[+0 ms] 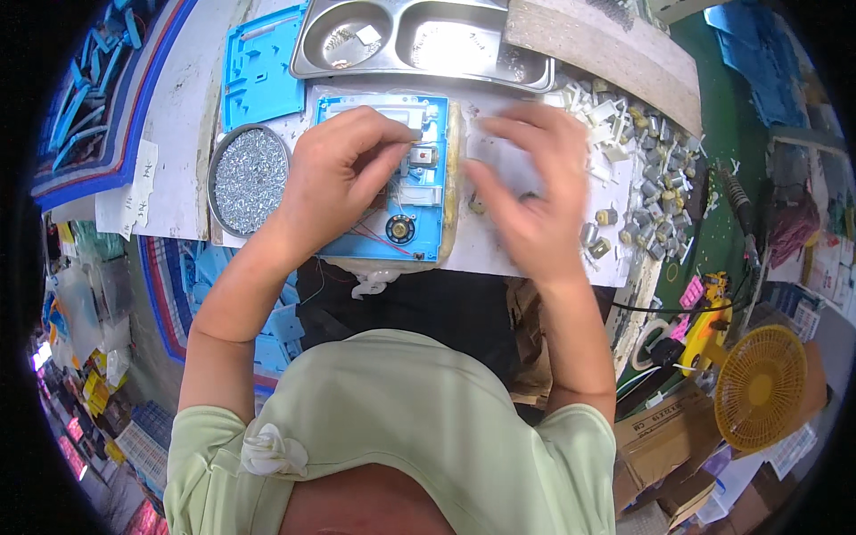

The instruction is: Assembling components into a blue plastic casing, including soldering wires to a circuit board and securing the housing with a power drill.

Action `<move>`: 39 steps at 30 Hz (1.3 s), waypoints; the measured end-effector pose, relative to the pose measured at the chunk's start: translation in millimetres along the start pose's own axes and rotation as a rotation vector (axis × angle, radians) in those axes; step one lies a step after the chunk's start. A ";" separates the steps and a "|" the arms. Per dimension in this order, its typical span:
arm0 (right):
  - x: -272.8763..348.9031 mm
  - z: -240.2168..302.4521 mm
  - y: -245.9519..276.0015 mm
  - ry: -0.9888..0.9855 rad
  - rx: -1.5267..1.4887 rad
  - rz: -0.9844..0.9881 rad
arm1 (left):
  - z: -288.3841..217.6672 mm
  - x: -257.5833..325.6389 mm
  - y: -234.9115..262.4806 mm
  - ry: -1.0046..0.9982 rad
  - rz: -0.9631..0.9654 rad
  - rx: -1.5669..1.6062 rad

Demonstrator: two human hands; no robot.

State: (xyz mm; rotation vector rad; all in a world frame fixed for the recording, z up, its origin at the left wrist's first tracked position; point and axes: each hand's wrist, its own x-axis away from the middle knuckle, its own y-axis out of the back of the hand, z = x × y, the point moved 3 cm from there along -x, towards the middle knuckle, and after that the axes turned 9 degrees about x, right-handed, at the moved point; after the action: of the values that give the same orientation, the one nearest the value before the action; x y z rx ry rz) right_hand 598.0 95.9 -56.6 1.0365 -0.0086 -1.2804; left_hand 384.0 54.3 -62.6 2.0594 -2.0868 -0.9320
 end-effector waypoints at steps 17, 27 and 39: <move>82.8 -174.3 226.8 -0.702 0.168 -0.850 | -4.1 3.2 -9.9 -0.082 0.009 -0.301; 106.7 -50.6 179.8 -0.703 -0.250 -0.828 | -4.6 2.6 -13.6 0.006 0.041 -0.246; 77.2 -3.7 52.9 -0.222 -0.386 0.019 | -3.6 1.9 -11.6 0.004 0.068 -0.301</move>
State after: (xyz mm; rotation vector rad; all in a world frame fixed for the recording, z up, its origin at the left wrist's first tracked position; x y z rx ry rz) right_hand 667.8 34.0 -65.5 0.5614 0.0579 -1.3112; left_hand 395.7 52.1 -65.7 1.8274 -1.8644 -1.1482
